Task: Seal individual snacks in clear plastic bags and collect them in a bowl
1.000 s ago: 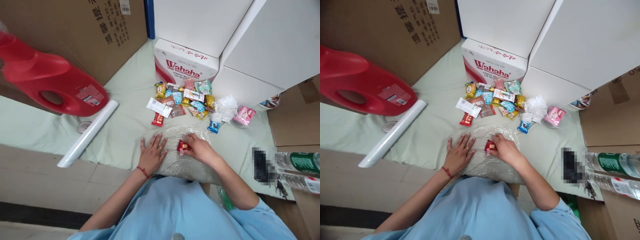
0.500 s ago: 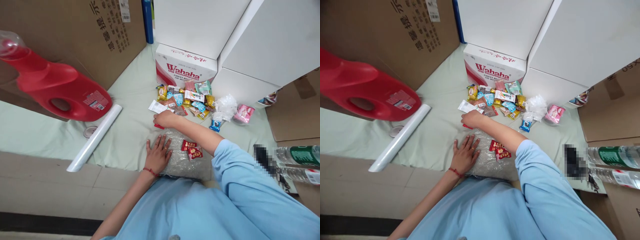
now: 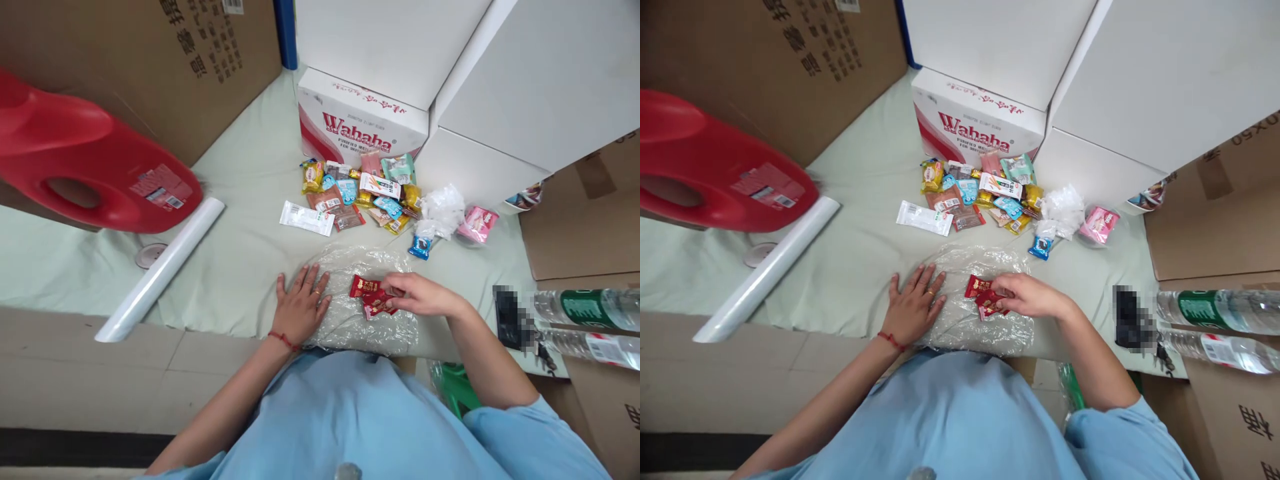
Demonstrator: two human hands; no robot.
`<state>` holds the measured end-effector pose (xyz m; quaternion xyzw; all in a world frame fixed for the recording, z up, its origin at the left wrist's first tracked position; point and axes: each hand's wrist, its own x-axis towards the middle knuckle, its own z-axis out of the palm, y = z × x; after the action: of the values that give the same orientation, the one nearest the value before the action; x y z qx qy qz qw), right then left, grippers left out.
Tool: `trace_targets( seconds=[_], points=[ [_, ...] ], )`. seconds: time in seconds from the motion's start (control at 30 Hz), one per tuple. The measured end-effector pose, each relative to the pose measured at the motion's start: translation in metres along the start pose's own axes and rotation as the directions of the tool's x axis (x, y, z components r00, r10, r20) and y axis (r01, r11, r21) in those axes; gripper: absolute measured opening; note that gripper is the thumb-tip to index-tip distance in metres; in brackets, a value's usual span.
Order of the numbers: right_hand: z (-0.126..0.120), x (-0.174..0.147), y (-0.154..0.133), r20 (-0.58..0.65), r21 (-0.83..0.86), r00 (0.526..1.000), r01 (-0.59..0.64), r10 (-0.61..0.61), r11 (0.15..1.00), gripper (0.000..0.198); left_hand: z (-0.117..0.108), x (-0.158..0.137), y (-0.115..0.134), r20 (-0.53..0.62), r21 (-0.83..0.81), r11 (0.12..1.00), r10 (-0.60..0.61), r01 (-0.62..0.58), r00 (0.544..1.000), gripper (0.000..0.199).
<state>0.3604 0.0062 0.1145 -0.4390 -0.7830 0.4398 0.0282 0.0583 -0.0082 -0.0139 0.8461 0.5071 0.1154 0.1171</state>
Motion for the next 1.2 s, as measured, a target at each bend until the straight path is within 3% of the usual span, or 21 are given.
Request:
trace_targets(
  seconds=[0.1, 0.2, 0.43, 0.53, 0.7, 0.8, 0.9, 0.97, 1.03, 1.13, 1.2],
  points=[
    [0.03, -0.002, 0.02, -0.06, -0.069, 0.993, -0.109, 0.105, 0.992, 0.024, 0.0, 0.001, 0.001, 0.004, 0.033, 0.999, -0.005, 0.004, 1.0, 0.052],
    [0.048, 0.0, 0.03, -0.151, -0.199, 0.975, -0.19, 0.161, 0.961, 0.017, -0.001, 0.002, 0.003, 0.011, 0.066, 0.998, -0.006, 0.005, 1.0, 0.052],
    [0.071, -0.015, 0.021, -0.336, -0.339, 0.941, -0.162, 0.041, 0.927, 0.029, 0.0, 0.003, 0.004, 0.022, 0.131, 0.991, -0.016, 0.013, 1.0, 0.052],
    [0.078, -0.019, 0.012, -0.296, -0.375, 0.955, -0.136, 0.02, 0.917, 0.029, 0.0, 0.003, 0.004, 0.027, 0.138, 0.99, -0.014, 0.01, 1.0, 0.052],
    [0.093, -0.021, -0.002, -0.261, -0.431, 0.964, -0.159, 0.046, 0.888, 0.048, -0.001, 0.003, 0.005, 0.028, 0.131, 0.991, -0.012, 0.008, 1.0, 0.052],
    [0.101, -0.025, -0.004, -0.229, -0.441, 0.972, -0.148, 0.049, 0.885, 0.036, -0.002, 0.003, 0.006, 0.022, 0.124, 0.992, -0.012, 0.009, 1.0, 0.052],
    [0.096, -0.029, -0.002, -0.224, -0.344, 0.97, -0.168, 0.093, 0.924, 0.031, -0.001, 0.002, 0.005, 0.018, 0.103, 0.995, -0.011, 0.009, 1.0, 0.052],
    [0.088, -0.025, 0.001, -0.305, -0.242, 0.946, -0.192, 0.113, 0.951, 0.034, -0.001, 0.002, 0.004, 0.014, 0.087, 0.996, -0.007, 0.006, 1.0, 0.052],
    [0.081, -0.013, 0.003, -0.448, -0.192, 0.887, -0.215, 0.109, 0.958, 0.039, 0.0, 0.002, 0.004, 0.009, 0.07, 0.998, -0.003, 0.002, 1.0, 0.051],
    [0.085, 0.014, 0.006, -0.59, -0.269, 0.803, -0.298, 0.088, 0.916, 0.048, 0.0, 0.001, 0.003, 0.0, 0.052, 0.999, 0.002, -0.002, 1.0, 0.051],
    [0.096, 0.03, 0.008, -0.585, -0.372, 0.808, -0.343, 0.069, 0.863, 0.052, -0.001, 0.001, 0.004, -0.006, 0.043, 0.999, 0.002, -0.002, 1.0, 0.051]
  ],
)
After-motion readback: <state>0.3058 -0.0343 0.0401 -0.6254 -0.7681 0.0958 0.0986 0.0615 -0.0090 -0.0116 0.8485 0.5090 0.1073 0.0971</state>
